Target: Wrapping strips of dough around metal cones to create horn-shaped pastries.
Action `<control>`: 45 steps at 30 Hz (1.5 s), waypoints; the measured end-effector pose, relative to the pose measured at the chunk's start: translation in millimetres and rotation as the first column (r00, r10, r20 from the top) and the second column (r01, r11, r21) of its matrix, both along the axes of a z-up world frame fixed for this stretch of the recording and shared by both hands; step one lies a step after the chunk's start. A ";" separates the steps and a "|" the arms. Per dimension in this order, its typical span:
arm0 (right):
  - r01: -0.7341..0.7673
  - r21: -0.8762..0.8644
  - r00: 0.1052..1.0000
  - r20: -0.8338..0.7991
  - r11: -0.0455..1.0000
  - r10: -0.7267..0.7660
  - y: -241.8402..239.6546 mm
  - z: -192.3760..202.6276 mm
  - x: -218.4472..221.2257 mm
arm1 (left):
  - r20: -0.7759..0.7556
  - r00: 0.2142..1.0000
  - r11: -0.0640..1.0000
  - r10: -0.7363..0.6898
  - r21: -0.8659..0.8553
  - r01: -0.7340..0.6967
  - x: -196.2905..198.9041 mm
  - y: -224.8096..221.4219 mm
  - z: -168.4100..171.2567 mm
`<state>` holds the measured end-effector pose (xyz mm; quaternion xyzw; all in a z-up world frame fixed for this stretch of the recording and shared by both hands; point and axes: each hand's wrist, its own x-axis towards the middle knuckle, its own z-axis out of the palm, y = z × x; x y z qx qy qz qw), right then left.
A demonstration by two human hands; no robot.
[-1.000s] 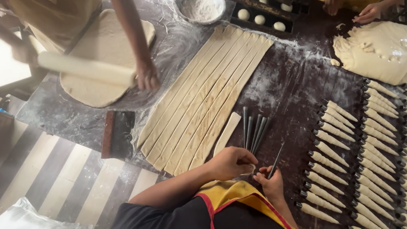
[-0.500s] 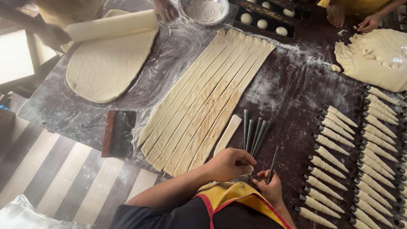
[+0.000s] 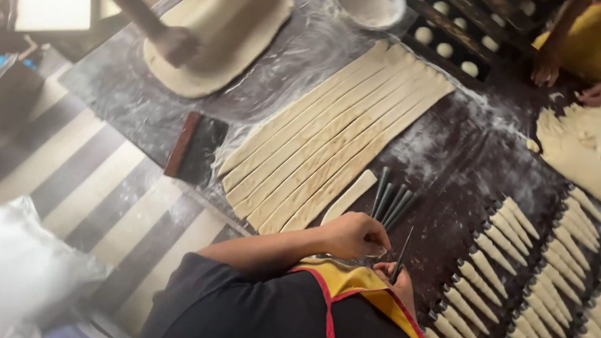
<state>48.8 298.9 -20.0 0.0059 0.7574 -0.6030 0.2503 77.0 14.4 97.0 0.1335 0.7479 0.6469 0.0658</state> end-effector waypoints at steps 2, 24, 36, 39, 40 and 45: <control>-0.062 0.032 0.998 -0.004 0.998 0.062 2.8 8.6 -7.4 | 0.006 1.000 1.000 0.021 0.000 -0.021 2.1 2.8 0.1; -0.319 0.060 0.917 -0.232 0.946 0.324 -71.8 159.8 22.9 | -0.378 0.796 0.882 0.472 0.191 -0.432 20.5 -24.9 17.9; -0.240 0.230 0.876 -0.367 0.943 0.312 -97.5 201.2 32.5 | 0.027 0.948 0.735 0.316 0.625 -0.263 2.8 -29.0 0.8; -0.256 0.299 0.732 -0.561 0.919 0.386 -99.1 201.5 27.6 | 0.019 0.952 0.722 0.305 0.647 -0.244 2.5 -34.4 8.1; -0.245 0.295 0.737 -0.562 0.924 0.375 -100.7 204.6 26.8 | 0.019 0.956 0.727 0.294 0.644 -0.237 2.0 -36.8 12.5; -0.171 0.415 0.665 -0.621 0.894 0.415 -98.6 202.0 25.7 | 0.058 0.956 0.783 0.288 0.560 -0.270 3.5 -45.1 18.7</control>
